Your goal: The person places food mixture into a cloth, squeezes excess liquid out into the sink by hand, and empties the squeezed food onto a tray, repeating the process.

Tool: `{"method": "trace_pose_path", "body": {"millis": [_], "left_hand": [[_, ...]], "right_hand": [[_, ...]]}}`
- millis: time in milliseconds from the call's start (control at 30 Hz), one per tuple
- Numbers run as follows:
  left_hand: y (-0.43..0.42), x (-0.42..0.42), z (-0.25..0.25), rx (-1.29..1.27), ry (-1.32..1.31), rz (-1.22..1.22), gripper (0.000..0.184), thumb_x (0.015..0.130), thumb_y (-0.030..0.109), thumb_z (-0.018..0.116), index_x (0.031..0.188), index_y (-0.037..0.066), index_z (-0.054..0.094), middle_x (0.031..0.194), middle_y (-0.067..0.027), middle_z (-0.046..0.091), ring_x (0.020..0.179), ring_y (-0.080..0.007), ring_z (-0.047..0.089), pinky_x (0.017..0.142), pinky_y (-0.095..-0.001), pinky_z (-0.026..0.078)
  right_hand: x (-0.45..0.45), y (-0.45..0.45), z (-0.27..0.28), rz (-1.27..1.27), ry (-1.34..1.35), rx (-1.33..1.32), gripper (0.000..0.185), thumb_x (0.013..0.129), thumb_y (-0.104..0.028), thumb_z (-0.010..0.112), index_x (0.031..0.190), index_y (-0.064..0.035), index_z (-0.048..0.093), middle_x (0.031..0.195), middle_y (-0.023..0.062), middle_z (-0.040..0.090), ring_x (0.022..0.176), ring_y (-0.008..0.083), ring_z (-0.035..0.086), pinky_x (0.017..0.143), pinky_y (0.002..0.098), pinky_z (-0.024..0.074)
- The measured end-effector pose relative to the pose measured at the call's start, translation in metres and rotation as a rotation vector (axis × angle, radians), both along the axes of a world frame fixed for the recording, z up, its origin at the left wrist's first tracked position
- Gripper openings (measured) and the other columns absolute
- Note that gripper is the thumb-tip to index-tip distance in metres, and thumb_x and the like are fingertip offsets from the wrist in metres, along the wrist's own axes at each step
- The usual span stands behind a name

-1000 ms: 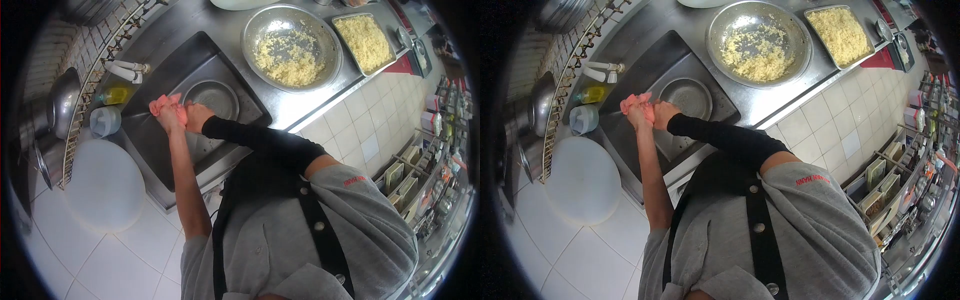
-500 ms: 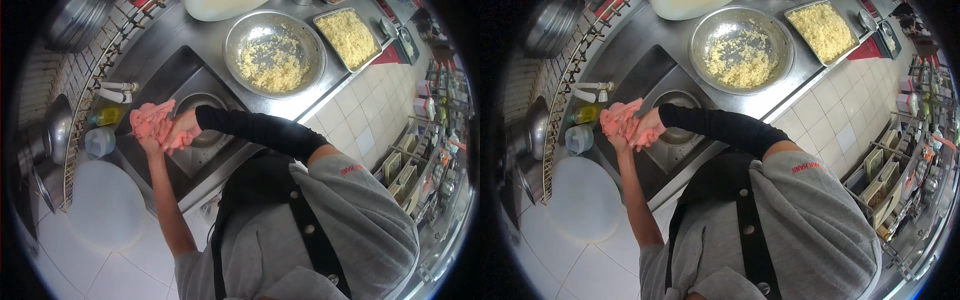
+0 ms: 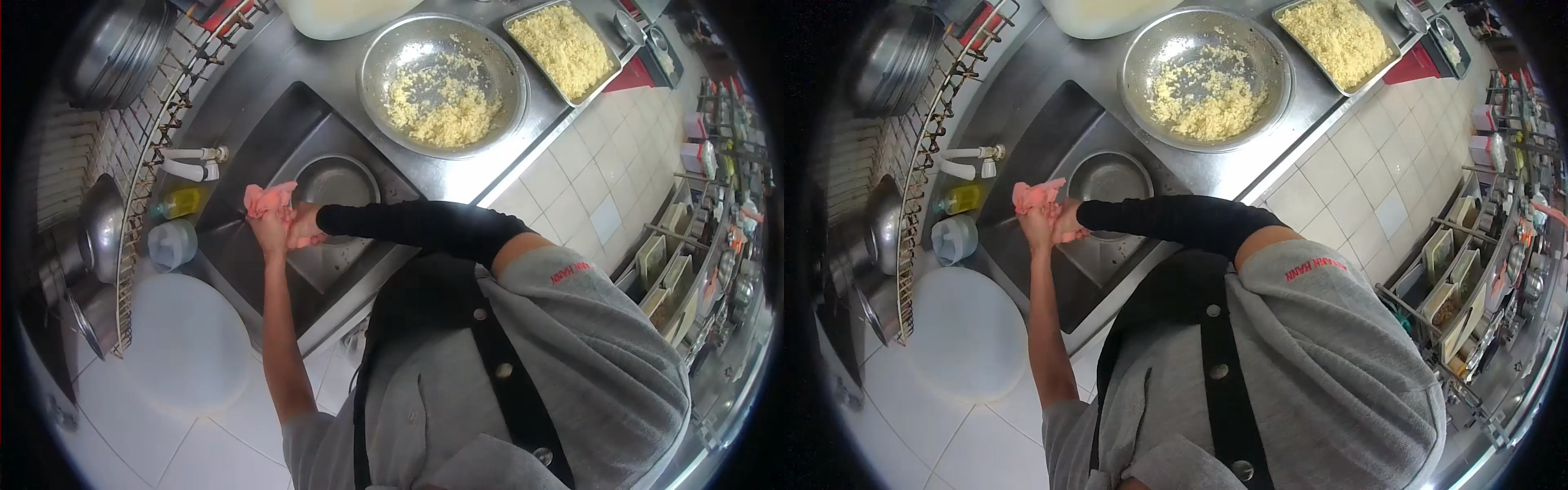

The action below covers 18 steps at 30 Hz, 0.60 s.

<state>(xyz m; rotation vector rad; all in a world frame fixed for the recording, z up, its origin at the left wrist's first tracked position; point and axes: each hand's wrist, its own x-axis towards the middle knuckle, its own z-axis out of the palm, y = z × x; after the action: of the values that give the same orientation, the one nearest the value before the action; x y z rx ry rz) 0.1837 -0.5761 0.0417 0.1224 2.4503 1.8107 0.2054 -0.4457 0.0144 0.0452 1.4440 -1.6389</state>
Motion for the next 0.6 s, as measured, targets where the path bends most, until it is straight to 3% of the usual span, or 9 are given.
{"method": "trace_pose_path", "body": {"millis": [67,167,267,300,467,600], "left_hand": [[0.005,0.002,-0.002,0.156,-0.218,0.153,0.010,0.089,0.000,0.062,0.090,0.007,0.056,0.070,-0.0005,0.048,0.052,-0.0092,0.047,0.046,-0.0253,0.040],[-0.005,-0.007,-0.042,0.181,-0.198,0.247,0.012,0.088,-0.002,0.058,0.083,0.008,0.052,0.067,-0.0006,0.052,0.050,-0.0088,0.048,0.043,-0.0264,0.039],[0.003,-0.008,-0.045,0.104,-0.237,0.270,0.013,0.085,-0.003,0.054,0.082,0.009,0.051,0.069,-0.0029,0.057,0.050,-0.0092,0.049,0.042,-0.0268,0.039],[0.006,-0.008,-0.040,0.113,-0.227,0.243,0.013,0.083,-0.005,0.052,0.083,0.008,0.053,0.072,-0.0046,0.061,0.049,-0.0092,0.049,0.043,-0.0269,0.039],[0.006,-0.014,-0.069,-0.033,-0.255,0.342,0.008,0.081,0.001,0.058,0.079,0.006,0.063,0.067,-0.0047,0.062,0.051,-0.0118,0.055,0.042,-0.0289,0.041],[0.007,-0.019,-0.081,-0.079,-0.298,0.370,0.011,0.080,-0.001,0.054,0.079,0.001,0.065,0.066,-0.0053,0.059,0.051,-0.0142,0.056,0.044,-0.0319,0.043]], "right_hand": [[0.002,-0.001,0.000,-0.020,0.069,0.072,0.026,0.060,-0.021,0.083,0.064,-0.0077,0.060,0.056,0.0059,0.059,0.045,0.0151,0.056,0.041,0.0327,0.0462],[0.004,-0.015,-0.033,-0.110,0.256,0.108,0.026,0.057,-0.021,0.082,0.058,-0.0065,0.059,0.056,0.0066,0.060,0.046,0.0166,0.058,0.043,0.0329,0.0478],[-0.005,-0.024,-0.054,-0.021,0.281,0.280,0.027,0.053,-0.025,0.082,0.057,-0.0049,0.063,0.058,0.0090,0.064,0.049,0.0180,0.062,0.048,0.0332,0.0506],[-0.007,-0.030,-0.066,-0.013,0.361,0.394,0.030,0.051,-0.030,0.081,0.058,-0.0032,0.068,0.062,0.0121,0.067,0.054,0.0212,0.067,0.053,0.0342,0.0542],[-0.011,-0.053,-0.131,-0.092,0.462,0.409,0.040,0.053,-0.037,0.083,0.067,-0.0013,0.072,0.072,0.0163,0.072,0.071,0.0263,0.073,0.069,0.0370,0.0591],[-0.009,-0.043,-0.118,-0.044,0.436,0.434,0.047,0.057,-0.043,0.083,0.075,-0.0001,0.074,0.080,0.0182,0.074,0.082,0.0275,0.075,0.079,0.0383,0.0594]]}}
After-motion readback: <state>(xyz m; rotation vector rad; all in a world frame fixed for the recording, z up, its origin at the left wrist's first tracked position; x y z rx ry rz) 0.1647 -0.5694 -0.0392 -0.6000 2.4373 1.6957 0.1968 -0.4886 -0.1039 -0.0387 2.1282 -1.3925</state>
